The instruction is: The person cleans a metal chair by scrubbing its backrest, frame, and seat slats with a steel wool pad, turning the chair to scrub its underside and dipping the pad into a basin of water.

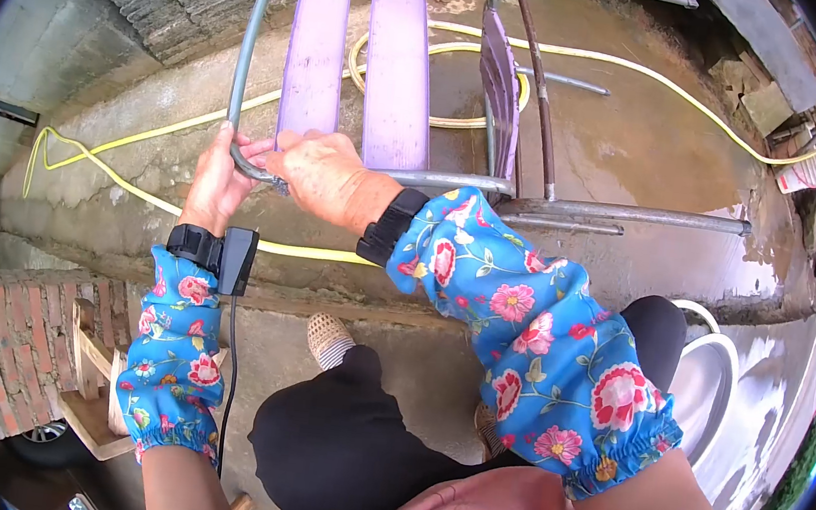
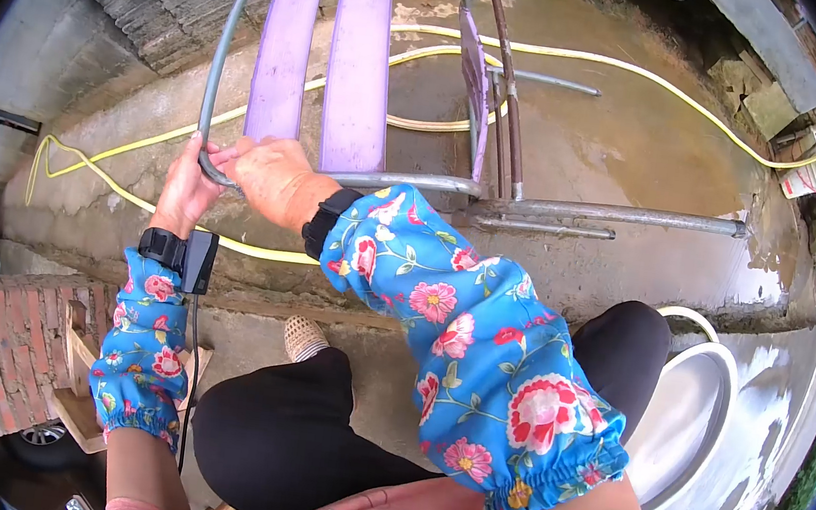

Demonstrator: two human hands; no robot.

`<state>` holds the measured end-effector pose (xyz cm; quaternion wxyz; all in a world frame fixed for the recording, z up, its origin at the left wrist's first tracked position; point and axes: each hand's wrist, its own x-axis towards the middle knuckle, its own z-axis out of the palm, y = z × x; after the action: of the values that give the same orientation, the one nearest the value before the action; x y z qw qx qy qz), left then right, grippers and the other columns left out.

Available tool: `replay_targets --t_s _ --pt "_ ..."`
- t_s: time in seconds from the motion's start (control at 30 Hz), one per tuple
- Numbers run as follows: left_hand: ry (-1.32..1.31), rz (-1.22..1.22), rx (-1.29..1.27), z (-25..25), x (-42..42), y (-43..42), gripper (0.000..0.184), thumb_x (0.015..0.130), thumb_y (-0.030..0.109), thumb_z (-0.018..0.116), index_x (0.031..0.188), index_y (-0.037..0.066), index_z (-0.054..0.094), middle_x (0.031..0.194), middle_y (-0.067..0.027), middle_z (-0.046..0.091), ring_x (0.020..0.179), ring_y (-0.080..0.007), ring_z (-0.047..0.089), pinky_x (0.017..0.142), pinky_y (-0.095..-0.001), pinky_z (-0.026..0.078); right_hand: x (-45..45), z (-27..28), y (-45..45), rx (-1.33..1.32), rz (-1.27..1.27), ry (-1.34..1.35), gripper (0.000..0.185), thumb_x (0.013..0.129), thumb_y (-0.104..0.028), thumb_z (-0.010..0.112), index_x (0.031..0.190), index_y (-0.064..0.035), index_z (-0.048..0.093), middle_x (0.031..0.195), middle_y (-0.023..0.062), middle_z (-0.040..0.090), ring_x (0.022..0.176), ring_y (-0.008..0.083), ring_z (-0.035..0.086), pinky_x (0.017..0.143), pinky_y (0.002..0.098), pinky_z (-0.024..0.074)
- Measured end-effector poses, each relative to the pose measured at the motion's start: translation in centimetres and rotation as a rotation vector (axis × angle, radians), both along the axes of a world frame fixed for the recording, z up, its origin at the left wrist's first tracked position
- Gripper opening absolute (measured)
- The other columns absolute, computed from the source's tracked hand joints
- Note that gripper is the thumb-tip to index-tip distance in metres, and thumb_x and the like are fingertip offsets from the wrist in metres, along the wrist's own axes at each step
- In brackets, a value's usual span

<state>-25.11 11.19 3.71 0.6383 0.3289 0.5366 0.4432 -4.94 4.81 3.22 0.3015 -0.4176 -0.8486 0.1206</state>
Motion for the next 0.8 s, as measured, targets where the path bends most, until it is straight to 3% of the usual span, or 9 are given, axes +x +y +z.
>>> replay_targets --t_s 0.07,0.3,0.47,0.53,0.57,0.63,0.7,0.73,0.8 --pt "-0.020 0.003 0.005 -0.1 -0.4 0.0 0.038 0.103 0.038 0.036 0.096 0.002 0.046 0.106 -0.0353 0.059 0.080 -0.0353 0.064 0.075 -0.0473 0.054 0.8 -0.3 0.2 -0.007 0.028 -0.025 0.017 0.073 -0.010 0.066 0.089 -0.0097 0.060 0.090 0.0098 0.057 0.087 0.0327 0.062 0.073 0.0460 0.0507" --pt "-0.148 -0.057 0.044 -0.4 -0.3 -0.1 0.038 0.103 0.037 0.039 0.094 0.001 0.046 0.107 -0.0383 0.058 0.080 -0.0383 0.065 0.077 -0.0481 0.055 18.8 -1.6 -6.4 -0.187 -0.112 -0.117 0.020 0.071 -0.005 0.068 0.087 -0.0063 0.056 0.088 0.0090 0.053 0.085 0.0318 0.059 0.071 0.0416 0.0506" --pt "-0.176 -0.074 0.084 -0.4 -0.2 0.3 0.038 0.102 0.036 0.041 0.094 0.000 0.047 0.105 -0.0380 0.059 0.084 -0.0376 0.065 0.079 -0.0477 0.054 8.1 -0.6 -2.9 0.064 -0.012 -0.056 0.019 0.072 -0.008 0.069 0.087 -0.0097 0.059 0.089 0.0099 0.053 0.086 0.0317 0.060 0.072 0.0429 0.0506" --pt "-0.186 -0.048 0.008 0.3 0.0 0.0 0.034 0.102 0.034 0.043 0.094 0.002 0.048 0.104 -0.0334 0.062 0.085 -0.0356 0.064 0.077 -0.0451 0.054 0.8 0.4 -0.2 0.072 0.001 -0.092 0.021 0.073 -0.011 0.068 0.092 -0.0107 0.059 0.093 0.0093 0.057 0.087 0.0320 0.061 0.073 0.0419 0.0517" --pt "-0.100 -0.026 0.029 0.0 -0.6 0.0 0.030 0.100 0.032 0.047 0.094 0.004 0.052 0.098 -0.0224 0.065 0.084 -0.0291 0.063 0.075 -0.0403 0.053 -2.5 0.0 1.0 0.138 0.027 0.063 0.021 0.073 -0.010 0.066 0.093 -0.0107 0.062 0.096 0.0095 0.059 0.088 0.0323 0.063 0.075 0.0418 0.0526" --pt "-0.058 0.035 0.059 -0.6 -1.1 -0.3 0.029 0.099 0.031 0.050 0.095 0.004 0.057 0.084 -0.0064 0.061 0.078 -0.0177 0.061 0.071 -0.0349 0.053 -7.0 0.6 2.4 0.039 0.012 -0.006 0.020 0.072 -0.008 0.064 0.092 -0.0102 0.066 0.097 0.0106 0.061 0.090 0.0312 0.064 0.077 0.0421 0.0525" --pt "-0.006 0.032 -0.008 -0.7 -1.5 0.3 0.033 0.100 0.034 0.047 0.097 0.002 0.055 0.089 -0.0106 0.063 0.083 -0.0204 0.064 0.074 -0.0359 0.054 -5.7 -0.1 1.3 0.044 -0.018 0.035 0.020 0.072 -0.007 0.063 0.091 -0.0105 0.067 0.097 0.0100 0.061 0.091 0.0304 0.064 0.076 0.0419 0.0523" --pt "-0.046 -0.020 -0.011 -1.0 -1.9 0.7 0.036 0.101 0.036 0.042 0.096 0.002 0.052 0.100 -0.0204 0.064 0.086 -0.0273 0.065 0.078 -0.0396 0.054 -4.0 0.3 0.7 0.071 0.011 0.050 0.020 0.073 -0.007 0.062 0.092 -0.0111 0.067 0.098 0.0095 0.061 0.090 0.0299 0.064 0.076 0.0414 0.0523" --pt "-0.100 -0.101 -0.025 -0.9 -1.8 0.8 0.037 0.102 0.037 0.039 0.095 0.003 0.050 0.111 -0.0299 0.061 0.086 -0.0344 0.065 0.081 -0.0445 0.053 0.4 -0.7 -1.0 0.011 -0.081 0.008 0.020 0.072 -0.007 0.063 0.091 -0.0134 0.065 0.096 0.0080 0.058 0.086 0.0298 0.062 0.071 0.0433 0.0513"
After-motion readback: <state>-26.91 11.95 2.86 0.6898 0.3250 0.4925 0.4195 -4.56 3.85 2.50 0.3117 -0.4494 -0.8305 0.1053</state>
